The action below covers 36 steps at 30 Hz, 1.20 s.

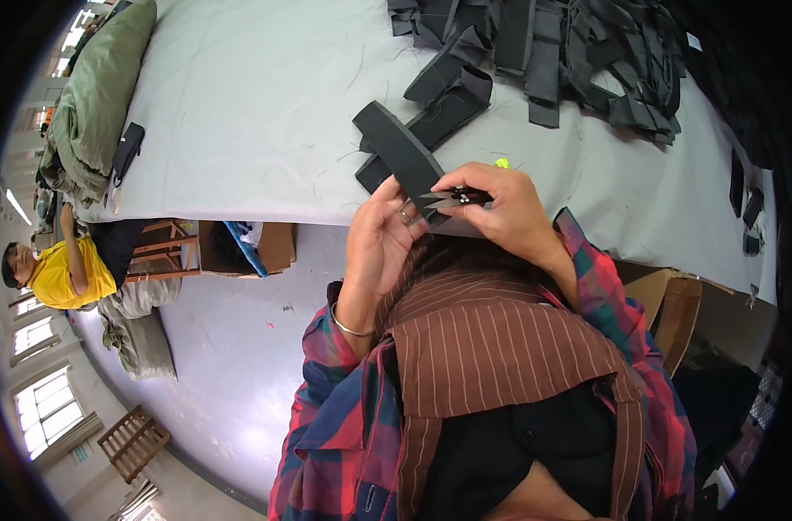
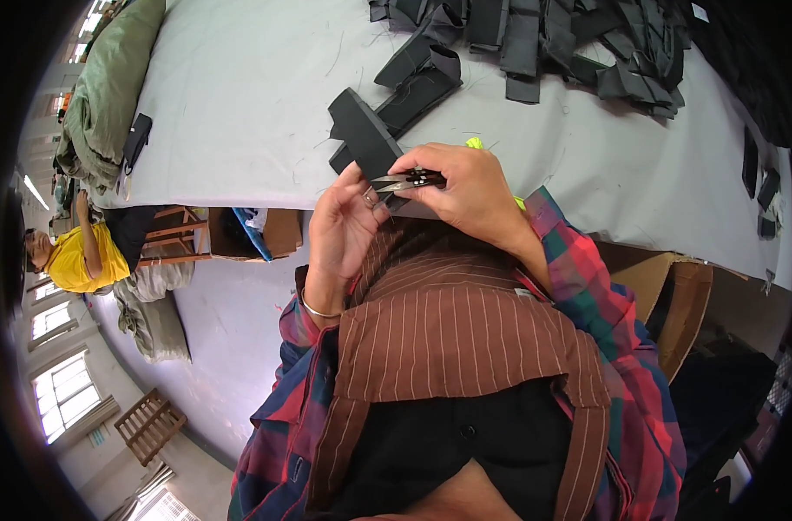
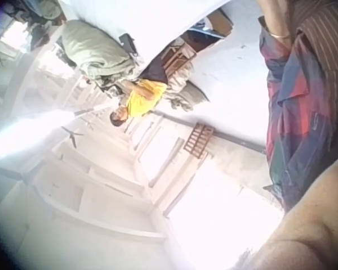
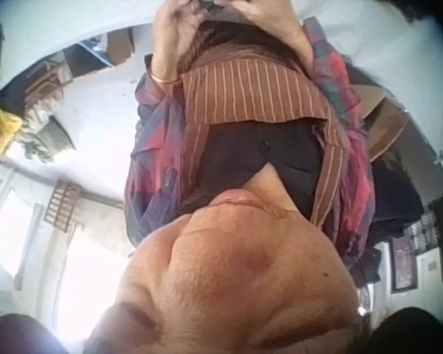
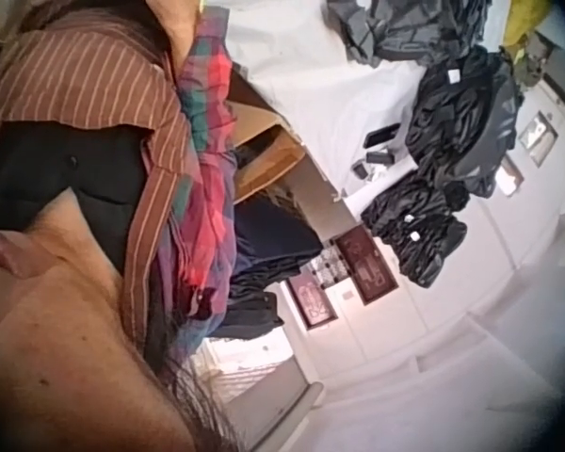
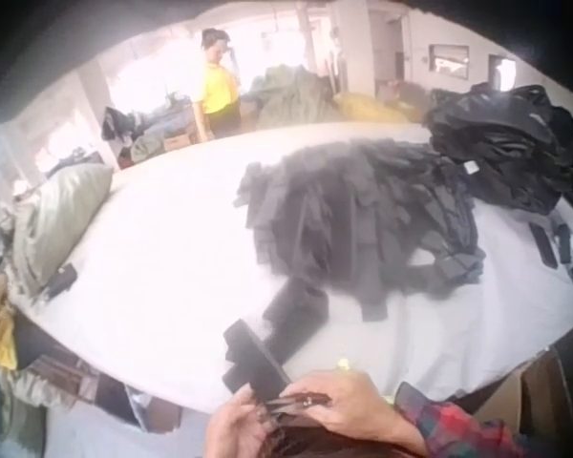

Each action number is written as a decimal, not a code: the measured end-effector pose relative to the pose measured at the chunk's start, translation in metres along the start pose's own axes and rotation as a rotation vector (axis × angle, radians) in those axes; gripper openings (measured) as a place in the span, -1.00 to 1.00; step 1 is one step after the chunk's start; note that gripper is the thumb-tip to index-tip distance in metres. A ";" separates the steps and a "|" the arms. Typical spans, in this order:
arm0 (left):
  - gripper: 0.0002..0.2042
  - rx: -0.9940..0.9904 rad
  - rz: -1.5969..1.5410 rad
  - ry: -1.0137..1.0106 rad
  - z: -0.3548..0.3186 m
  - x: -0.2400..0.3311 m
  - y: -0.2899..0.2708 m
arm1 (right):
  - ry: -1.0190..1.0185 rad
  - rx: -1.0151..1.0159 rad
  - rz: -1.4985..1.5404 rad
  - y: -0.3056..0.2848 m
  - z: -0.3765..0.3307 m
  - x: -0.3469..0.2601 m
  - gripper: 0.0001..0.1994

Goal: Trim excess material from black fabric straps using snips.

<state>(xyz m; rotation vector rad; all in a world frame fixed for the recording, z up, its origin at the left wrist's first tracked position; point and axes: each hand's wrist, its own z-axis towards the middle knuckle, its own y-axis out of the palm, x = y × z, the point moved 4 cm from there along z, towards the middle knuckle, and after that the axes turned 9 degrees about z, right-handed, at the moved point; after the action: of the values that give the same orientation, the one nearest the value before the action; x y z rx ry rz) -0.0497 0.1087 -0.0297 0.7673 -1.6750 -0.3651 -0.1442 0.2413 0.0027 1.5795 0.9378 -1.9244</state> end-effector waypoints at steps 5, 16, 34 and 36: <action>-0.49 0.035 0.143 0.038 -0.003 0.001 0.004 | 0.056 0.043 0.204 0.001 -0.001 0.021 -0.87; -0.47 0.143 0.278 0.184 -0.005 0.003 0.003 | -0.187 0.034 -0.187 -0.008 0.003 -0.015 -0.81; -0.51 0.145 0.401 0.210 -0.003 0.000 -0.001 | -0.280 0.084 -0.259 -0.004 0.009 -0.018 -0.79; -0.60 0.204 0.307 0.150 -0.002 -0.003 0.001 | -0.186 0.047 -0.332 -0.001 0.011 -0.011 -0.74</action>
<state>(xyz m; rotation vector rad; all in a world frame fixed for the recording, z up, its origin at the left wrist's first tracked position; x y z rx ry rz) -0.0474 0.1113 -0.0305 0.6545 -1.6713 0.0771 -0.1493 0.2329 0.0146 1.3035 1.1380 -2.2879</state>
